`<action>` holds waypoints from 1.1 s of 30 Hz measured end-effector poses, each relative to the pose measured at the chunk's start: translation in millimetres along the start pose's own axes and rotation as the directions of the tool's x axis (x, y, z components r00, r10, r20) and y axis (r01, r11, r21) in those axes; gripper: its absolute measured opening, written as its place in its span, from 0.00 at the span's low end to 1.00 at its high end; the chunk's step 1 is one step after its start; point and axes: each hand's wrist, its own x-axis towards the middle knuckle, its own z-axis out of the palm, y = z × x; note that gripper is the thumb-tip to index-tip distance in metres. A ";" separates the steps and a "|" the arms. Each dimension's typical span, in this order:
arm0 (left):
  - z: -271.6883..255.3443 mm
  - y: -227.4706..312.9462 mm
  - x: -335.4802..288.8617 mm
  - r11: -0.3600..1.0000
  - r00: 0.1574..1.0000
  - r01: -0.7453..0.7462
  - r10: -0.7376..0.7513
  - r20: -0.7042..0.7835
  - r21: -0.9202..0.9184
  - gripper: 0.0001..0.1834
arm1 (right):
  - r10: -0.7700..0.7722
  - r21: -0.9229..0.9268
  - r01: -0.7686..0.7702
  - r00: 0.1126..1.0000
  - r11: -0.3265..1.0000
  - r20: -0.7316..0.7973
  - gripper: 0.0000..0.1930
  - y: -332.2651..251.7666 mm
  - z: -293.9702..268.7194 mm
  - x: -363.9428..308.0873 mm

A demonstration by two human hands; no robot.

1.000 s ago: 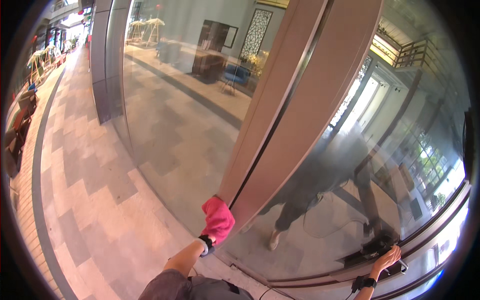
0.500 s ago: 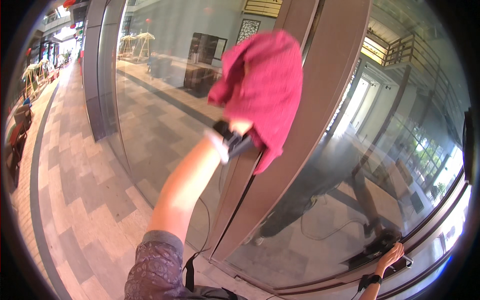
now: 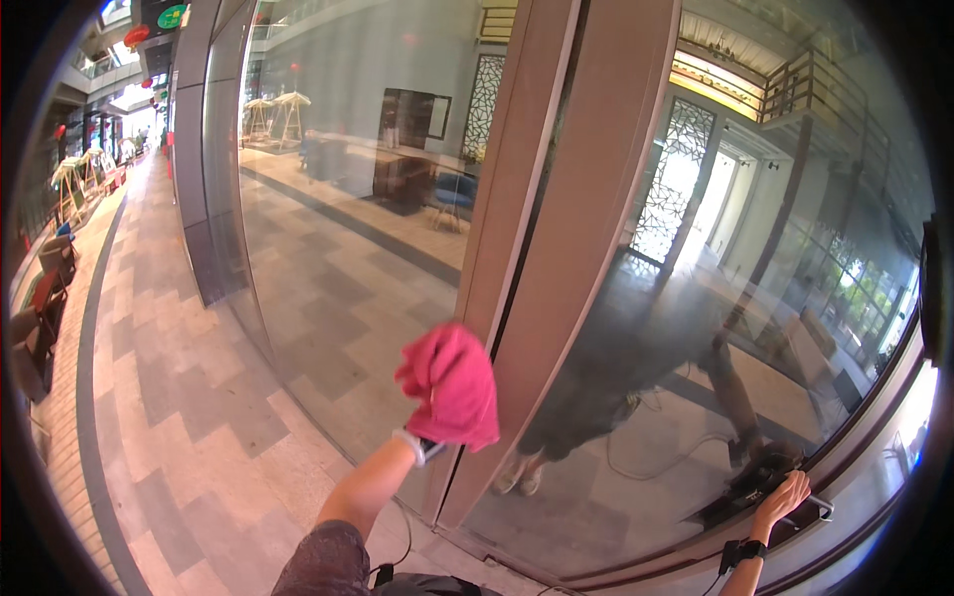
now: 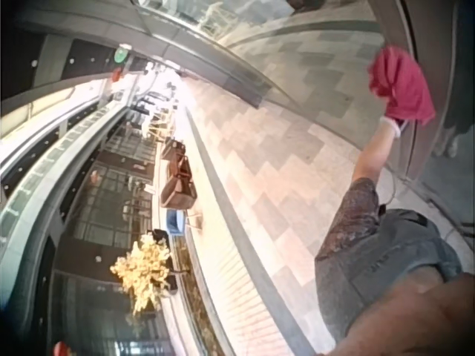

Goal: Cleaning a glass door with a cloth.

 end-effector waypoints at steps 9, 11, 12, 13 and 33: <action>23.0 -45.7 -67.3 0.981 0.983 0.181 -0.182 0.017 0.065 0.25 | -0.022 -0.002 0.022 1.000 1.000 -0.010 0.13 17.8 6.7 -12.6; -0.2 -13.1 -28.4 0.992 0.995 0.091 -0.088 -0.036 0.090 0.25 | -0.037 0.000 0.037 0.999 0.999 -0.024 0.13 7.8 5.7 -9.2; -13.3 7.9 -6.8 0.995 0.998 0.033 -0.027 -0.062 0.095 0.24 | -0.053 -0.005 0.053 0.998 0.999 -0.032 0.13 1.3 3.0 -7.7; -26.1 31.8 17.4 0.995 0.996 -0.023 0.032 -0.088 0.098 0.24 | -0.052 -0.005 0.052 0.998 0.999 -0.031 0.13 -1.3 0.7 -6.9; -14.9 23.2 1.8 0.762 0.940 -0.302 0.137 0.313 0.573 0.24 | -0.038 0.033 0.040 0.998 0.999 -0.057 0.14 -1.2 -1.3 -1.5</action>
